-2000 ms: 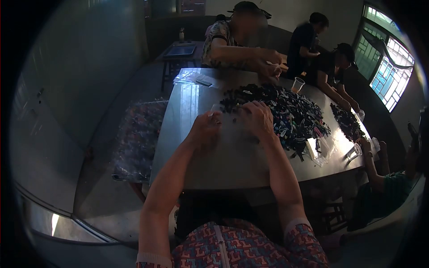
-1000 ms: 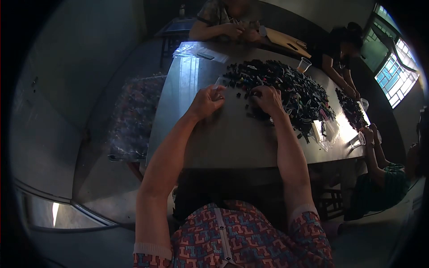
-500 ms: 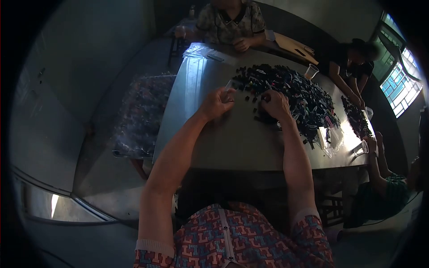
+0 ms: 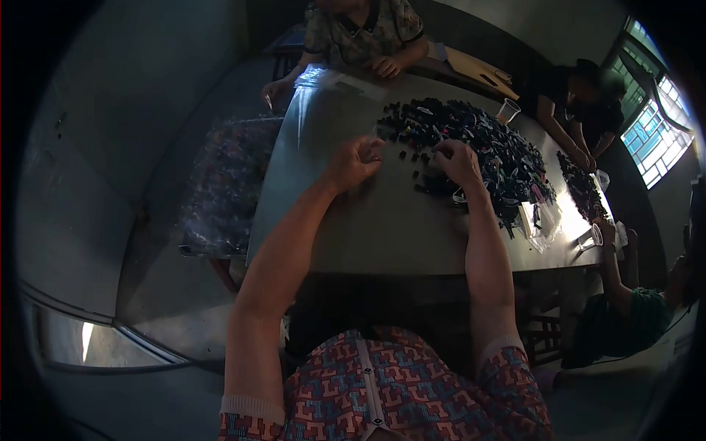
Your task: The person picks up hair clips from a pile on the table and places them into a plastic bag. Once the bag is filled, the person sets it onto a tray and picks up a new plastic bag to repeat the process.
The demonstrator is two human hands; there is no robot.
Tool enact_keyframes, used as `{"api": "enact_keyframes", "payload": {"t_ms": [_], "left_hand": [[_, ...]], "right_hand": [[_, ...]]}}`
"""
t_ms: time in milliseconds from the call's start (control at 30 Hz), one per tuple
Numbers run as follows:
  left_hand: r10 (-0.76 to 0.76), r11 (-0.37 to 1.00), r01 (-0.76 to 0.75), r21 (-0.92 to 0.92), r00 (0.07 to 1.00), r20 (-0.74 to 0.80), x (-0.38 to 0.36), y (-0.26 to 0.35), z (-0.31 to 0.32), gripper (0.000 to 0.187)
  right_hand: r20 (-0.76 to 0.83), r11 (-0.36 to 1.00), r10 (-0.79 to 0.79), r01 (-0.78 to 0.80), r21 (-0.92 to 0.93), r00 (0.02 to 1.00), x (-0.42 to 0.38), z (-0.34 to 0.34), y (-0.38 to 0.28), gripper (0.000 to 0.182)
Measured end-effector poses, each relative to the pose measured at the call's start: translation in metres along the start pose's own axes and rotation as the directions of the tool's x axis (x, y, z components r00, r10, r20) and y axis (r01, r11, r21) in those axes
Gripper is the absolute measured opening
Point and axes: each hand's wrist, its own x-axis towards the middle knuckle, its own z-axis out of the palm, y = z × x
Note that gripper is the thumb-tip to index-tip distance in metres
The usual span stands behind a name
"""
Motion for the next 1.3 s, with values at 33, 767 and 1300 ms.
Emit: {"api": "enact_keyframes", "payload": {"t_ms": [33,767,1300], "left_hand": [[-0.002,1.000,0.002,-0.019,1.000,-0.003,0.000,0.000,0.000,0.032],[-0.011,0.999,0.011,0.031,1.000,0.025,0.000,-0.002,-0.001,0.034],[-0.064,0.980,0.063,0.187,0.998,0.001,-0.005,0.009,-0.002,0.038]], "right_hand": [[0.000,1.000,-0.011,0.011,-0.006,1.000,0.000,-0.001,-0.001,0.020],[0.056,0.990,0.031,-0.023,-0.136,0.998,-0.006,-0.003,-0.018,0.021],[-0.105,0.891,-0.307,0.324,0.317,0.946,-0.007,-0.035,-0.118,0.016]]}}
